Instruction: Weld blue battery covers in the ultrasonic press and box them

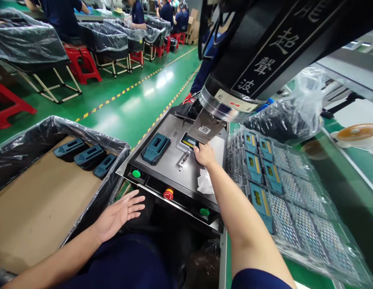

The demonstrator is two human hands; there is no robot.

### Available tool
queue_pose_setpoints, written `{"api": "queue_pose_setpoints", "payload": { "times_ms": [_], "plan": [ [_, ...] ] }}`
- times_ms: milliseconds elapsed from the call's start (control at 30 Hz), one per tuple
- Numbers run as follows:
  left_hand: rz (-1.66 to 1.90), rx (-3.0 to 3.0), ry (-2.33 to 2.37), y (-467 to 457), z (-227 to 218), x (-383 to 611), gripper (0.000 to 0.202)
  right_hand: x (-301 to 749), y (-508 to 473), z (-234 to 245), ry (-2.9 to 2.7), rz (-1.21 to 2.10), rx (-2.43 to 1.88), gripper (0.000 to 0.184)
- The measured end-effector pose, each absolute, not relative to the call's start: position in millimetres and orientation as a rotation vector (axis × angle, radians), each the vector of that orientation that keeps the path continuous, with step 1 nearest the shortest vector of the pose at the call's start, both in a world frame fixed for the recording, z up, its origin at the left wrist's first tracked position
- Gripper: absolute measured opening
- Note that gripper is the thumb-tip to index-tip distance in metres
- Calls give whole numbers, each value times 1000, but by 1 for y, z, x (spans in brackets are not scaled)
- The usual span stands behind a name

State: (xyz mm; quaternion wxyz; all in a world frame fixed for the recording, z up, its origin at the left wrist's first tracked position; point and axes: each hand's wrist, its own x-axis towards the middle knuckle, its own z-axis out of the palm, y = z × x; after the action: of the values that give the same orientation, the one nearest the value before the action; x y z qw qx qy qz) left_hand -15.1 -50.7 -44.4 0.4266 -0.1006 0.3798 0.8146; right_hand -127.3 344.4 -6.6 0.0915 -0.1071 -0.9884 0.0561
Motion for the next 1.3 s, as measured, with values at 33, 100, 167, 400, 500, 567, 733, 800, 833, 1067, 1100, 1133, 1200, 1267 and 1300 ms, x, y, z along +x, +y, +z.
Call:
{"api": "queue_pose_setpoints", "payload": {
  "times_ms": [33, 100, 167, 400, 500, 567, 733, 800, 833, 1067, 1100, 1133, 1200, 1267, 1300],
  "plan": [
    [2027, -247, 960, -49, -43, -15, 56, -125, 340, -8, -2919, 167, -351, 40],
    [2021, -230, 987, -47, -42, -13, 55, -120, 333, -9, -2871, 199, -377, 40],
    [2024, -207, 1020, -46, -41, -12, 54, -115, 326, -10, -2817, 252, -327, 38],
    [1968, -178, 1295, -44, -37, -10, 55, -116, 313, -11, -2847, 330, -312, 36],
    [1928, -92, 1574, -37, -35, -15, 55, -110, 307, -4, -2835, 314, -311, 45],
    [1901, 40, 1811, -35, -35, -20, 53, -94, 297, 2, -2743, 282, -243, 48],
    [1741, 430, 2335, -35, -39, -33, 55, -10, 259, 16, -2678, 310, -112, 34],
    [1699, 473, 2378, -34, -41, -36, 58, 31, 249, 13, -2780, 286, -190, 44],
    [1681, 468, 2372, -32, -43, -37, 59, 49, 246, 8, -2813, 266, -232, 46],
    [1293, 562, 2520, -16, -62, -36, 73, 111, 254, -53, -2694, 125, -364, 45],
    [1270, 569, 2536, -14, -63, -36, 74, 113, 255, -59, -2669, 98, -344, 43],
    [1254, 579, 2544, -13, -63, -36, 74, 113, 255, -64, -2648, 82, -335, 42],
    [1254, 595, 2563, -12, -63, -36, 72, 114, 256, -69, -2616, 120, -335, 39],
    [1302, 588, 2598, -11, -63, -35, 68, 114, 256, -69, -2579, 227, -360, 39],
    [1343, 572, 2623, -10, -63, -33, 66, 114, 257, -68, -2555, 284, -373, 40]
  ]
}}
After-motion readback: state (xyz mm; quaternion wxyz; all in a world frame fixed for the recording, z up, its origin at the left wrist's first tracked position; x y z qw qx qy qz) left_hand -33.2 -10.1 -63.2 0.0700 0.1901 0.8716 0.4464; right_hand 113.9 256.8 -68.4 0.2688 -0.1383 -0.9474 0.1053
